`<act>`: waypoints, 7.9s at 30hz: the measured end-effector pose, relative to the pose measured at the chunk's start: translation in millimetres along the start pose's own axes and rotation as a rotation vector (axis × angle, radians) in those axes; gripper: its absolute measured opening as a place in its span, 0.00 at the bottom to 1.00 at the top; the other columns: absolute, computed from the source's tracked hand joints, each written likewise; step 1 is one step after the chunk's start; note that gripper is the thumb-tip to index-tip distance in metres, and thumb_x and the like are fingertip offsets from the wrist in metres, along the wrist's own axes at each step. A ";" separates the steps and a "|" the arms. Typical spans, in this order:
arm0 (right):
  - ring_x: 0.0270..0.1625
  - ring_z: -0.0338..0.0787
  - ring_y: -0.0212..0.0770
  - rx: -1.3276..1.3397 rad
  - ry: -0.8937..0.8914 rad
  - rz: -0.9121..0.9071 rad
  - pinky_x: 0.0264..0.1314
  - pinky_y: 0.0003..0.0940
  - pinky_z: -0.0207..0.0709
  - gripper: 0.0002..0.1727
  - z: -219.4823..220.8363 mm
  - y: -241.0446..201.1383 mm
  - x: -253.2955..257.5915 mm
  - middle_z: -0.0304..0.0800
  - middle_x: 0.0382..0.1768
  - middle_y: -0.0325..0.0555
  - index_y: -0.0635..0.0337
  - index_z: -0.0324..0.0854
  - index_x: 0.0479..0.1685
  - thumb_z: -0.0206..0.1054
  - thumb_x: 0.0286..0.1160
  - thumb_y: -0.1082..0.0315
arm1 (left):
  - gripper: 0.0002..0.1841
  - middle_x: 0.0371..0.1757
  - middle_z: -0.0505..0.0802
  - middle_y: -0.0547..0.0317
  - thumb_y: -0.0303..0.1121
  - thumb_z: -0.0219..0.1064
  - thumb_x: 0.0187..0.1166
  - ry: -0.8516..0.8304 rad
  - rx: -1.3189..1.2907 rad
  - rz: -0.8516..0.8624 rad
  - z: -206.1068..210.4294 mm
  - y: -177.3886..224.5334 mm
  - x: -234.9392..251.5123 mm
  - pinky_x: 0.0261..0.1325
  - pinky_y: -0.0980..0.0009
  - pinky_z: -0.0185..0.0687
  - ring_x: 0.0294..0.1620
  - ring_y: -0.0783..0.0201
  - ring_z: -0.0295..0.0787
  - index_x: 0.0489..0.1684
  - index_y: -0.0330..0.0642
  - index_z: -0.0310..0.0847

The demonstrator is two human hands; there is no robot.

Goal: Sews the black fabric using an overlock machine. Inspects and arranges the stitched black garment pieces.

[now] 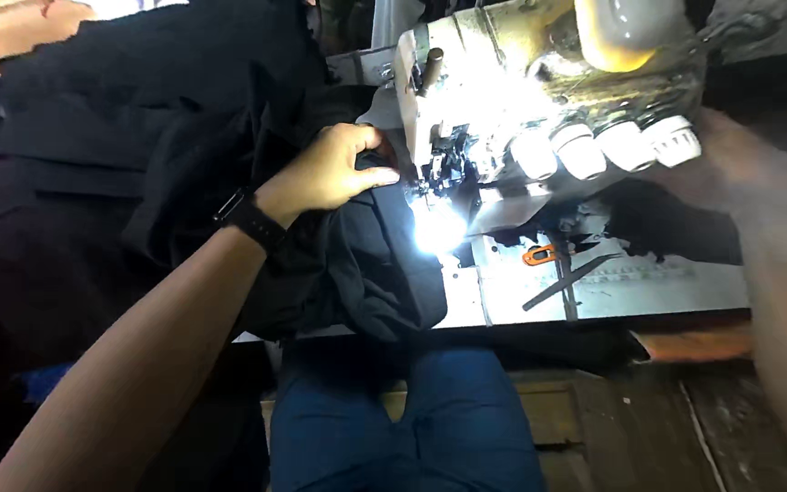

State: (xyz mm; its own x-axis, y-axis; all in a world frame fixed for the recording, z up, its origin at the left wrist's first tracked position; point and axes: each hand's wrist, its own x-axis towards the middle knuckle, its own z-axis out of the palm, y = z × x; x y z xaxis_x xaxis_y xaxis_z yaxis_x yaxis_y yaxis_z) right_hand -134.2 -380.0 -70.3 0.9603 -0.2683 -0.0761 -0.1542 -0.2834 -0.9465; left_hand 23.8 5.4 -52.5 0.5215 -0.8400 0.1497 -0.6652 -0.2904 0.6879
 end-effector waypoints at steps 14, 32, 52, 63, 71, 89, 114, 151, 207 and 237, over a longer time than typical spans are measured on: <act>0.45 0.88 0.16 0.023 -0.126 0.170 0.49 0.16 0.84 0.06 -19.2 4.9 30.2 0.88 0.40 0.20 0.38 0.77 0.50 0.56 0.84 0.60 | 0.09 0.47 0.94 0.63 0.35 0.75 0.76 -0.032 0.004 0.015 -0.7 -3.7 2.5 0.61 0.76 0.81 0.52 0.78 0.88 0.47 0.41 0.90; 0.40 0.91 0.23 -0.161 0.374 -0.467 0.41 0.21 0.87 0.13 199.1 -38.4 -122.1 0.94 0.37 0.34 0.55 0.93 0.43 0.78 0.70 0.55 | 0.05 0.51 0.92 0.57 0.30 0.74 0.77 0.190 0.077 0.241 -16.3 56.4 -43.1 0.70 0.67 0.81 0.62 0.65 0.87 0.42 0.38 0.89; 0.36 0.89 0.27 -0.051 0.642 -0.830 0.42 0.17 0.80 0.09 232.8 -10.7 -95.1 0.90 0.25 0.41 0.59 0.84 0.20 0.79 0.61 0.71 | 0.05 0.38 0.86 0.68 0.34 0.75 0.74 -0.041 0.136 0.308 -30.4 68.8 -88.3 0.51 0.76 0.69 0.50 0.71 0.77 0.31 0.51 0.97; 0.32 0.91 0.27 0.448 0.172 -0.274 0.37 0.20 0.87 0.04 222.3 -42.9 -116.1 0.94 0.30 0.37 0.60 0.93 0.34 0.78 0.71 0.69 | 0.02 0.35 0.91 0.74 0.34 0.71 0.79 0.032 0.237 -0.084 -21.7 86.7 -46.5 0.38 0.80 0.82 0.34 0.81 0.86 0.42 0.50 0.86; 0.29 0.92 0.23 0.204 0.330 -0.241 0.30 0.17 0.88 0.17 216.9 -22.2 -104.5 0.92 0.28 0.29 0.53 0.79 0.42 0.83 0.60 0.66 | 0.06 0.44 0.94 0.52 0.33 0.75 0.76 0.117 0.432 -0.186 19.1 58.5 -4.3 0.59 0.54 0.82 0.51 0.56 0.90 0.41 0.41 0.91; 0.19 0.77 0.17 0.391 0.253 -0.154 0.18 0.11 0.69 0.13 199.0 -8.2 -94.5 0.79 0.18 0.25 0.48 0.77 0.23 0.80 0.60 0.66 | 0.21 0.48 0.92 0.58 0.23 0.79 0.65 0.120 0.141 -0.358 15.7 63.8 -6.3 0.49 0.68 0.89 0.46 0.69 0.91 0.57 0.42 0.82; 0.21 0.68 0.19 -0.071 0.283 -0.349 0.24 0.20 0.62 0.20 213.2 -33.1 -99.0 0.76 0.20 0.22 0.49 0.94 0.46 0.75 0.70 0.43 | 0.07 0.47 0.93 0.69 0.30 0.78 0.70 0.010 0.076 -0.033 -19.0 85.7 -44.8 0.55 0.79 0.88 0.51 0.74 0.90 0.44 0.45 0.93; 0.17 0.74 0.19 0.310 0.311 -0.218 0.18 0.13 0.67 0.13 202.0 -9.9 -85.4 0.77 0.16 0.27 0.49 0.77 0.25 0.79 0.65 0.66 | 0.17 0.43 0.94 0.60 0.33 0.74 0.62 0.315 0.386 -0.342 33.6 47.5 18.3 0.56 0.66 0.83 0.48 0.72 0.90 0.50 0.42 0.86; 0.41 0.79 0.28 -0.107 0.250 -0.871 0.45 0.20 0.69 0.07 180.0 30.7 -67.2 0.82 0.31 0.38 0.48 0.98 0.42 0.77 0.71 0.68 | 0.10 0.34 0.90 0.71 0.41 0.66 0.80 0.275 0.593 -0.199 105.8 125.5 -78.8 0.52 0.60 0.68 0.41 0.68 0.83 0.42 0.58 0.97; 0.45 0.85 0.22 0.009 0.204 -0.632 0.47 0.13 0.80 0.07 186.8 31.4 -102.9 0.88 0.42 0.39 0.54 0.96 0.45 0.74 0.74 0.69 | 0.09 0.44 0.87 0.62 0.32 0.70 0.78 0.457 0.447 -0.277 66.6 64.7 -43.7 0.52 0.67 0.78 0.49 0.64 0.82 0.50 0.48 0.95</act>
State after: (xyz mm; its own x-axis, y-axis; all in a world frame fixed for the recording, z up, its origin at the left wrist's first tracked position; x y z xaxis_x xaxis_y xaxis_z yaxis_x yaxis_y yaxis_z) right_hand -194.4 -189.3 -150.8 0.8022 -0.2220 0.5543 0.4270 -0.4355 -0.7925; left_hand -77.6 -7.2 -61.8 0.8113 -0.4588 0.3623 -0.5800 -0.7093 0.4006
